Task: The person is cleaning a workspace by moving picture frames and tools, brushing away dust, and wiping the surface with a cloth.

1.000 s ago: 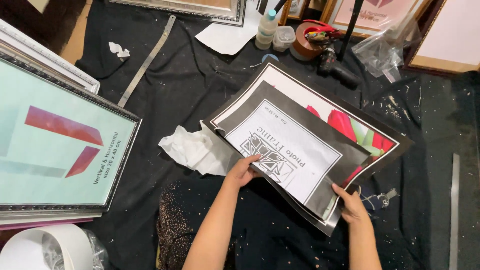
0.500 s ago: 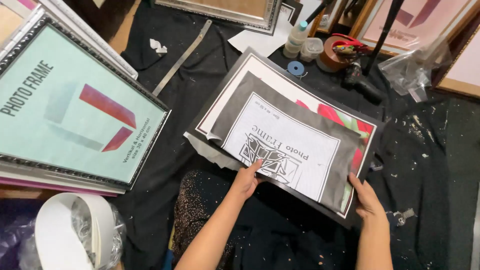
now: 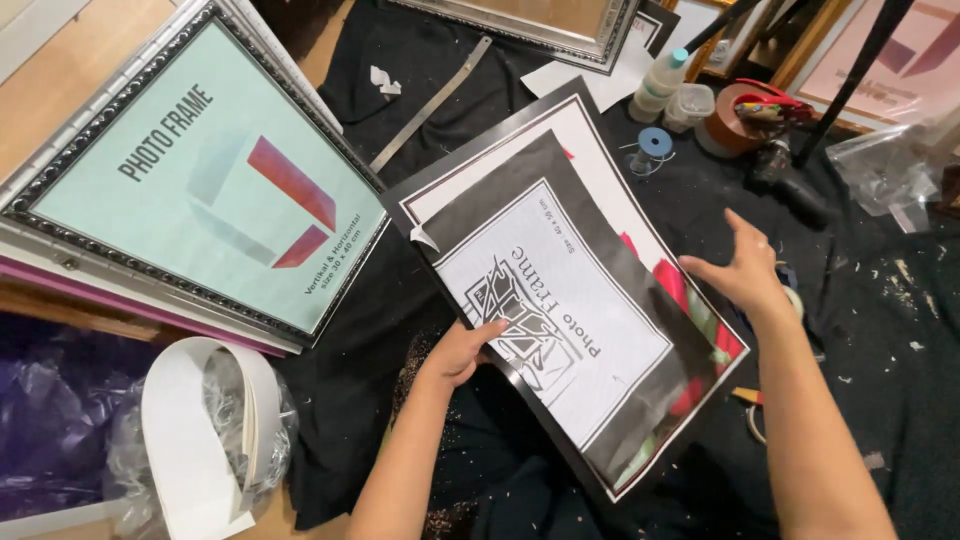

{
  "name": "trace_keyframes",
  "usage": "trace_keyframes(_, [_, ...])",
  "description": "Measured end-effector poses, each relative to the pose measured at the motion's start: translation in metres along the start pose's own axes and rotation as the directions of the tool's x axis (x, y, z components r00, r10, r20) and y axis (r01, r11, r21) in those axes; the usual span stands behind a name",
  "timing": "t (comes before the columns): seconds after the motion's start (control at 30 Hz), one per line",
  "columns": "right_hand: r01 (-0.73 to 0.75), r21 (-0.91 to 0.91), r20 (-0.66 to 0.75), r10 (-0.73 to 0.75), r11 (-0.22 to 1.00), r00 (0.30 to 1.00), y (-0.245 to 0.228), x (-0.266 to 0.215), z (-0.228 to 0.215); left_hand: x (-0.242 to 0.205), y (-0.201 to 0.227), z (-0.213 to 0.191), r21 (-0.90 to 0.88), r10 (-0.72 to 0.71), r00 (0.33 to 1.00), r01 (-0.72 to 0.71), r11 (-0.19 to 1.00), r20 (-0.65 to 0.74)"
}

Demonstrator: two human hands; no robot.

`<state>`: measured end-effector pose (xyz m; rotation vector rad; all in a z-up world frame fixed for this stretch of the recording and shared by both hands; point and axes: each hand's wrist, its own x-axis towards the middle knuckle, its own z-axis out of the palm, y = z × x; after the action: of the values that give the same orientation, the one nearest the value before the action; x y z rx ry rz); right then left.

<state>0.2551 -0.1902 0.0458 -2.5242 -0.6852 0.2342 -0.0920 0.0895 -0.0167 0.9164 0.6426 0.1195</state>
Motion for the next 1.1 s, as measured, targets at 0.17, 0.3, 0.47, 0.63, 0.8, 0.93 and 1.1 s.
trace_keyframes(0.17, [-0.267,0.336,0.421,0.110,0.903,0.900,-0.048,0.039,0.026,0.015,-0.012,-0.036,-0.046,-0.043,0.999,0.043,0.998,-0.003])
trace_keyframes(0.3, [-0.302,0.482,0.453,0.061,0.822,0.889,-0.105,0.037,0.041,0.001,0.012,-0.045,-0.033,0.060,0.994,-0.064,0.997,-0.092])
trace_keyframes(0.47, [0.136,0.458,0.196,-0.249,0.879,0.948,-0.192,0.087,0.053,-0.004,0.085,-0.038,0.053,0.197,0.826,-0.200,0.978,-0.528])
trace_keyframes(0.63, [0.421,0.491,-0.044,-0.461,0.763,0.886,-0.320,0.120,0.063,-0.034,0.193,-0.087,0.127,0.326,0.609,-0.348,0.929,-0.723])
trace_keyframes(0.8, [0.394,0.544,-0.079,-0.422,0.741,0.903,-0.374,0.150,0.177,-0.078,0.225,-0.151,0.430,0.580,0.327,-0.429,0.795,-0.746])
trace_keyframes(0.93, [0.231,0.483,0.047,-0.289,0.844,0.956,-0.400,0.138,0.267,-0.079,0.186,-0.222,0.620,0.700,0.158,-0.359,0.698,-0.697])
trace_keyframes(1.1, [0.086,0.540,0.305,-0.290,0.838,0.907,-0.401,0.106,0.345,-0.088,0.166,-0.224,0.631,0.684,0.059,-0.336,0.699,-0.727])
